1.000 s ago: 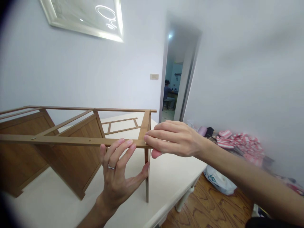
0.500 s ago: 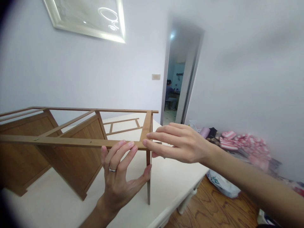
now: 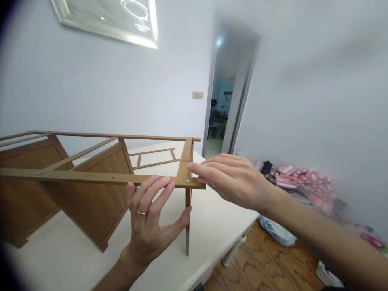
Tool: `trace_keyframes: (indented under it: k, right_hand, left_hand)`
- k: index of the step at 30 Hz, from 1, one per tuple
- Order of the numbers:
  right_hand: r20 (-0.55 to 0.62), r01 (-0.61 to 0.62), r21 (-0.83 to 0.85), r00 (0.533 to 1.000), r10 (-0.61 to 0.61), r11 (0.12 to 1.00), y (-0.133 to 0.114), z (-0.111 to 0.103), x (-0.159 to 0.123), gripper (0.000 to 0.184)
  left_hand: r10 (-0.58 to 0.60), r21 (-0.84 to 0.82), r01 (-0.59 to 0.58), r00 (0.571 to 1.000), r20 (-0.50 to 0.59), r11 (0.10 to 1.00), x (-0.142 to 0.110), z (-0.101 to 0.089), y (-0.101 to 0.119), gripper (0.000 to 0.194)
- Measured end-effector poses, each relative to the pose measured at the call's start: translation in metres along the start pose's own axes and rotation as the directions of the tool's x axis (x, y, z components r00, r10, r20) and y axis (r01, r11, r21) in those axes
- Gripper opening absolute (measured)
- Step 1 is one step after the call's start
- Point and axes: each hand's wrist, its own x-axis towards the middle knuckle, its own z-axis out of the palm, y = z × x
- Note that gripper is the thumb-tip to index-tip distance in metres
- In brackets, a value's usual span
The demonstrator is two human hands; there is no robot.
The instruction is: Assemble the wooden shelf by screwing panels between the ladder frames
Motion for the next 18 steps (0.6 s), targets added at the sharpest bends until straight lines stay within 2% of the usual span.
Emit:
trace_keyframes:
  k: [5,7,10,12,14,16,18]
  right_hand:
    - [0.018,-0.058,-0.077,0.998,0.059,0.995,0.000,0.000,-0.009,0.021]
    - [-0.031,-0.136,-0.072,0.990,0.134,0.988,-0.003,0.000,-0.019,0.019]
    - [-0.150,-0.261,0.013,0.954,0.260,0.965,-0.012,0.001,-0.041,0.017]
    - [-0.181,-0.325,0.109,0.923,0.340,0.939,-0.022,0.007,-0.059,0.016]
    - [-0.167,-0.443,0.215,0.861,0.480,0.870,-0.035,0.021,-0.078,0.018]
    - [-0.102,-0.589,0.361,0.746,0.658,0.723,-0.054,0.040,-0.097,0.022]
    - [-0.036,-0.649,0.466,0.665,0.746,0.601,-0.075,0.064,-0.112,0.029]
  left_hand:
    - [0.019,-0.005,-0.019,1.000,0.010,1.000,0.001,-0.001,-0.001,0.043]
    - [0.020,-0.009,-0.020,1.000,0.015,1.000,0.001,-0.001,-0.002,0.044]
    - [0.019,-0.006,-0.019,1.000,0.015,1.000,0.000,0.000,-0.002,0.043]
    - [0.020,0.002,-0.020,1.000,0.024,1.000,0.000,-0.002,-0.001,0.043]
    - [0.025,0.005,-0.025,0.998,0.053,1.000,0.001,-0.007,0.001,0.043]
    - [0.039,0.000,-0.039,0.995,0.087,0.999,0.003,-0.018,0.003,0.043]
    - [0.059,-0.009,-0.059,0.992,0.111,0.998,0.004,-0.034,0.003,0.039]
